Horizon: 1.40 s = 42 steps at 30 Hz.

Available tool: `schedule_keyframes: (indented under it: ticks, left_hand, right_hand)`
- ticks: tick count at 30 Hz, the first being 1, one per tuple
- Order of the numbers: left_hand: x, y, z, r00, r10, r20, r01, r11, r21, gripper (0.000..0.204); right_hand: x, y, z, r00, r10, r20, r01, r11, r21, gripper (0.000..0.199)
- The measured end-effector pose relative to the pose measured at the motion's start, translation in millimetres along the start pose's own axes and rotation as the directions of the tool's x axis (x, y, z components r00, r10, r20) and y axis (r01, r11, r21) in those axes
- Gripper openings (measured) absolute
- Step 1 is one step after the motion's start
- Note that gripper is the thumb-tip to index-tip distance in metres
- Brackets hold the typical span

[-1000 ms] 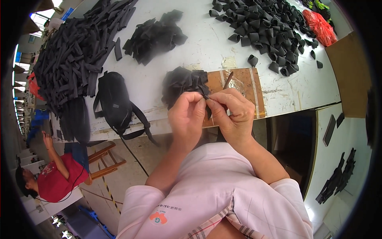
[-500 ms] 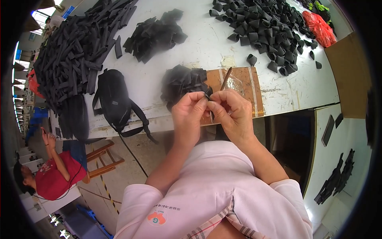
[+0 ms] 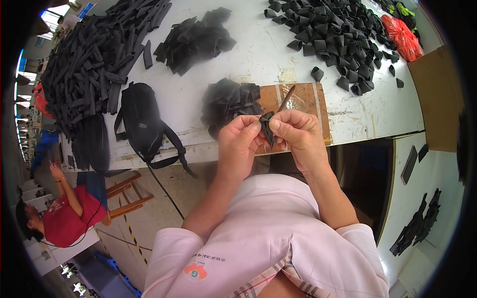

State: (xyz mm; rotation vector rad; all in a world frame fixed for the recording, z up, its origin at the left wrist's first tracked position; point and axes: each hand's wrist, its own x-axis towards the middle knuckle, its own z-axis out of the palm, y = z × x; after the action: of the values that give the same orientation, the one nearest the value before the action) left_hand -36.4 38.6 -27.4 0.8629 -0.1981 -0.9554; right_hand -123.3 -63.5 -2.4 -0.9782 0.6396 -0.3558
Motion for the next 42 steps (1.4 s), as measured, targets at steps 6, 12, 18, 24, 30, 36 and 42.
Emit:
schedule_keyframes:
  ticks: [6, 12, 18, 24, 30, 36, 42]
  left_hand:
    - [-6.2, 4.2, 12.8, 0.987, 0.156, -0.025, -0.141, 0.940, 0.311, 0.010]
    - [-8.5, 8.1, 12.4, 0.984, 0.144, -0.108, -0.078, 0.881, 0.467, 0.008]
    - [-9.6, -5.9, 8.8, 0.928, 0.369, -0.052, -0.201, 0.614, 0.764, 0.007]
    - [-15.1, -1.8, 9.6, 0.932, 0.358, -0.062, -0.264, 0.784, 0.561, 0.014]
    - [-17.1, 3.0, 19.2, 0.976, 0.203, -0.081, -0.145, 0.880, 0.452, 0.015]
    - [-15.8, -6.9, 10.5, 0.934, 0.354, -0.058, -0.223, 0.700, 0.679, 0.007]
    - [-9.9, -11.8, 3.0, 0.837, 0.541, -0.084, -0.288, 0.565, 0.773, 0.012]
  right_hand:
    - [-3.9, 8.7, 7.0, 0.962, -0.267, -0.056, 0.233, 0.911, -0.340, 0.008]
    - [-4.7, 8.0, 3.7, 0.870, -0.482, 0.107, 0.447, 0.676, -0.586, 0.002]
    - [-13.0, 6.7, 6.1, 0.809, -0.553, 0.198, 0.508, 0.488, -0.710, 0.002]
    - [-10.6, 12.0, 4.7, 0.796, -0.592, 0.126, 0.487, 0.501, -0.716, 0.002]
    - [-11.0, 18.4, 8.7, 0.955, -0.288, -0.065, 0.260, 0.925, -0.275, 0.002]
    - [-9.4, 18.6, 1.0, 0.939, -0.344, 0.013, 0.311, 0.832, -0.460, 0.005]
    - [-13.0, 12.0, 5.2, 0.882, -0.464, 0.077, 0.418, 0.698, -0.581, 0.005]
